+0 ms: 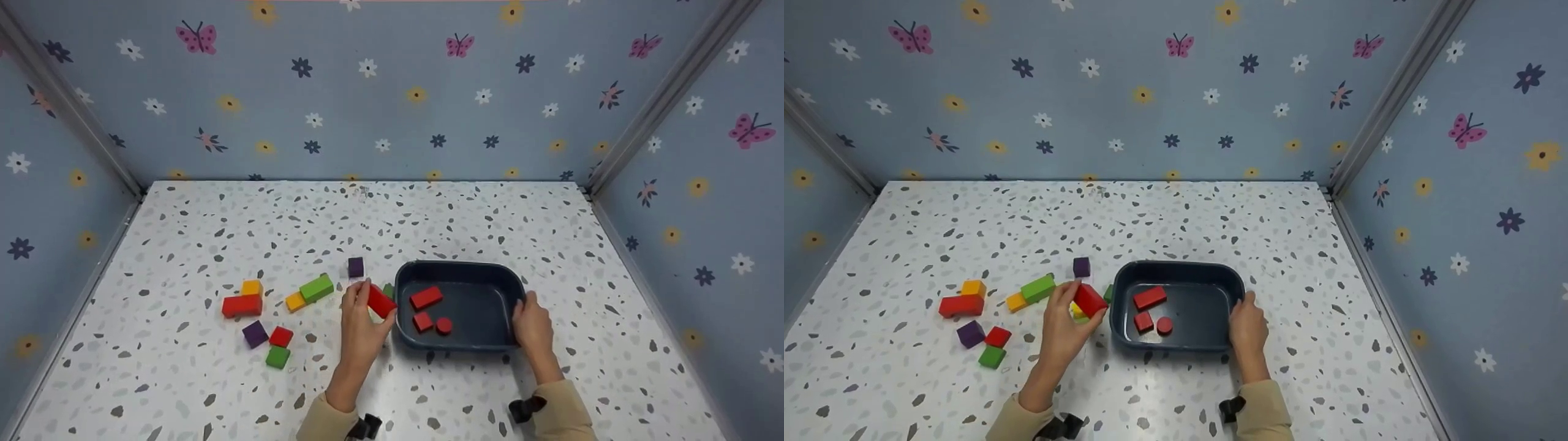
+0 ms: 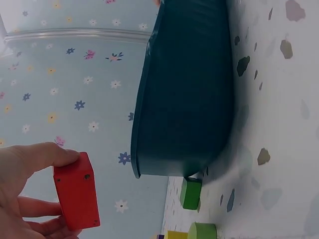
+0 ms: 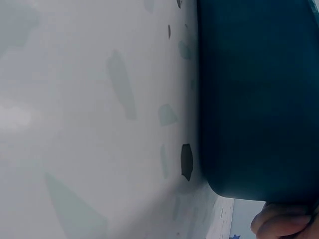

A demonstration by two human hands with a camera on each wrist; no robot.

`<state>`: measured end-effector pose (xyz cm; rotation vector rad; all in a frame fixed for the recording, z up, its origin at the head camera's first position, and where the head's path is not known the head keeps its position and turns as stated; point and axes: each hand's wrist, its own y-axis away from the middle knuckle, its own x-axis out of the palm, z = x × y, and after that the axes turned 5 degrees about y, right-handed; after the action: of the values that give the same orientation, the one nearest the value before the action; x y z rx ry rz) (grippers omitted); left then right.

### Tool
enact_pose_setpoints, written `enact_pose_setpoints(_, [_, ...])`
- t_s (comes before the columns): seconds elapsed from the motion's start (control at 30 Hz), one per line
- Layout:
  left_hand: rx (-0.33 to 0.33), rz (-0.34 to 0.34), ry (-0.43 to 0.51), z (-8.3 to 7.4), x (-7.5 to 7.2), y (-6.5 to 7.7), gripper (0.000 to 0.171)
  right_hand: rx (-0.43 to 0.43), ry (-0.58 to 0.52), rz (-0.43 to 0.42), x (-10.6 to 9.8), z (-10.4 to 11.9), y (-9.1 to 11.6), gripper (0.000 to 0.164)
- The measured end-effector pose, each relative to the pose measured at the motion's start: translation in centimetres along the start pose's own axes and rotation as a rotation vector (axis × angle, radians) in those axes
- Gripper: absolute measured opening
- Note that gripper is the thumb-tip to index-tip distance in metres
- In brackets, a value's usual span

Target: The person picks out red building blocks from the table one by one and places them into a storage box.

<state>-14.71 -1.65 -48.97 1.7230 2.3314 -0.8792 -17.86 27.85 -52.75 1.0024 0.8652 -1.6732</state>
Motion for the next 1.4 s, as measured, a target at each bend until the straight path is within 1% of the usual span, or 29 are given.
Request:
enact_pose_setpoints(0.13, [0.007,0.010,0.016,-0.5,0.7,0.1,0.060,-0.004,0.012,0.000,0.0,0.1,0.0,0.015])
enact_pose_setpoints(0.37, [-0.004,0.087,0.027,-1.4,1.9,0.6,0.063,0.019,0.010,0.022,-0.1,0.1,0.0,0.016])
enact_pose_setpoints(0.47, [0.016,0.116,0.033,-1.6,2.5,0.9,0.063,0.020,0.005,0.019,-0.2,0.1,0.0,0.015])
enact_pose_setpoints(0.57, [0.052,0.133,0.037,-1.7,3.2,1.0,0.064,0.017,0.003,0.007,-0.2,0.2,0.0,0.015])
enact_pose_setpoints(0.77, [0.100,0.139,0.034,-1.8,4.4,1.1,0.065,0.017,0.001,-0.008,0.0,0.1,0.0,0.016])
enact_pose_setpoints(0.9, [0.115,0.158,0.034,-2.0,5.3,1.3,0.065,0.010,0.005,-0.017,0.0,0.1,0.0,0.016])
enact_pose_setpoints(1.07, [0.142,0.178,0.015,-2.2,6.5,1.4,0.065,-0.002,0.015,-0.028,0.0,0.0,0.1,0.016])
enact_pose_setpoints(1.23, [0.171,0.189,-0.011,-2.5,7.7,1.4,0.064,0.002,0.016,-0.018,0.0,0.0,0.1,0.015])
enact_pose_setpoints(1.4, [0.187,0.232,-0.046,-2.7,8.6,1.2,0.064,-0.002,0.011,-0.024,0.2,-0.1,0.0,0.014])
